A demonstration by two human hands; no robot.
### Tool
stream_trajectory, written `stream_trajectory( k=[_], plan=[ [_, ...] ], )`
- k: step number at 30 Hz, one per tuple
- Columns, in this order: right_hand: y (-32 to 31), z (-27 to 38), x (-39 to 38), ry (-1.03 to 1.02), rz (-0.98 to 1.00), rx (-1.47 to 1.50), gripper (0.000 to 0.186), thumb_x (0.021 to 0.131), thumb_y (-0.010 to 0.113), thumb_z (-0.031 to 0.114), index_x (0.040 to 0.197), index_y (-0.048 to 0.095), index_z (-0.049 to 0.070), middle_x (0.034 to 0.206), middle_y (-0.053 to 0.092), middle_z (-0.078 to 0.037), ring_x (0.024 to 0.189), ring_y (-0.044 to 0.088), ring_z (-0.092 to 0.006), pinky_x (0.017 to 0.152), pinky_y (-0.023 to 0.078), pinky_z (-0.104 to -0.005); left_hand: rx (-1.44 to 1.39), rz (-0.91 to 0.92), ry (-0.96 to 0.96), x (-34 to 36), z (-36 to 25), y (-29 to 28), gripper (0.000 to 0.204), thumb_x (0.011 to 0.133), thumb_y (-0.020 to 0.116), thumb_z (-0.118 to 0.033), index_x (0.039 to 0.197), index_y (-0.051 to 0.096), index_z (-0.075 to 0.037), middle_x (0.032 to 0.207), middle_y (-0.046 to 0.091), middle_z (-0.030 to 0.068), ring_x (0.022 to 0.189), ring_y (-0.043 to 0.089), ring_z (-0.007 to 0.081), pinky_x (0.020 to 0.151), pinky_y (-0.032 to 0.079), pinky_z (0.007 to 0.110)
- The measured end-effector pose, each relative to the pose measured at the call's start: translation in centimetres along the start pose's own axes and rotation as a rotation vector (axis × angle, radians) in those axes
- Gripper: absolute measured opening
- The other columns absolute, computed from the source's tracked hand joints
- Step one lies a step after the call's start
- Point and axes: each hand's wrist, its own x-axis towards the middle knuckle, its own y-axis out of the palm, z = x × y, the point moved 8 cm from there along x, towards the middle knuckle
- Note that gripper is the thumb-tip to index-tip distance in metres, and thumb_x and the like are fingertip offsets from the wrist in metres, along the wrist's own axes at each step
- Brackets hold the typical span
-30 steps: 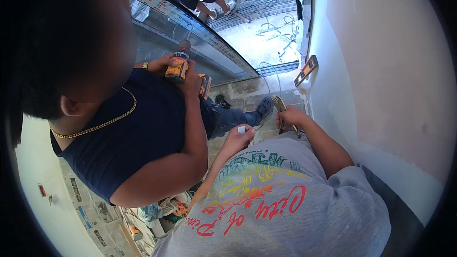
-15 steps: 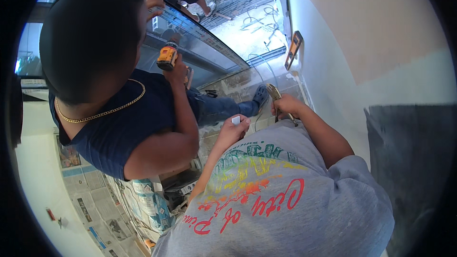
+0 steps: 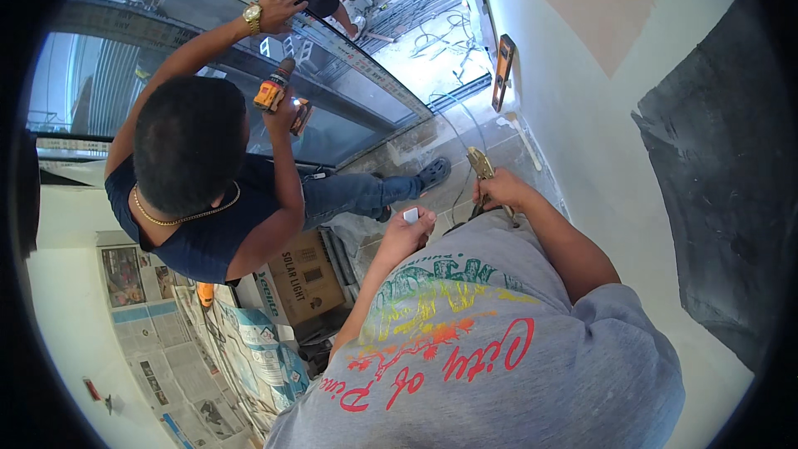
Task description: Measure and align an aluminum window frame using levels and securing it with a drill.
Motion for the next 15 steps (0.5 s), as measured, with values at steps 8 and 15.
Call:
stream_trajectory(
  k=[8, 15],
  plan=[
    [6.0, 0.7, 2.0, 0.009, 0.090, -0.146, 0.014, 0.080, 0.051, 0.012, 0.088, 0.061, 0.004, 0.084, 0.063, -0.008, 0.084, 0.062, -0.0198, 0.072, 0.053, -0.0345, -0.069, -0.067, 0.034, -2.3, 1.8, -5.3, 0.019, 0.089, 0.065, -0.023, 0.080, 0.057, -0.008, 0.058, 0.050, -0.0052, 0.046, 0.041, 0.0035, 0.041, 0.030, 0.022],
    [10.2, 2.6, 7.7, 0.033, 0.164, -0.157, 0.014, 0.080, 0.053, 0.012, 0.087, 0.062, 0.003, 0.085, 0.063, -0.008, 0.084, 0.062, -0.0193, 0.072, 0.054, -0.0336, -0.105, -0.161, 0.035, -1.1, 1.3, -11.5, 0.016, 0.090, 0.064, -0.020, 0.082, 0.058, -0.007, 0.063, 0.052, -0.0022, 0.048, 0.041, 0.0042, 0.043, 0.030, 0.022]
  ],
)
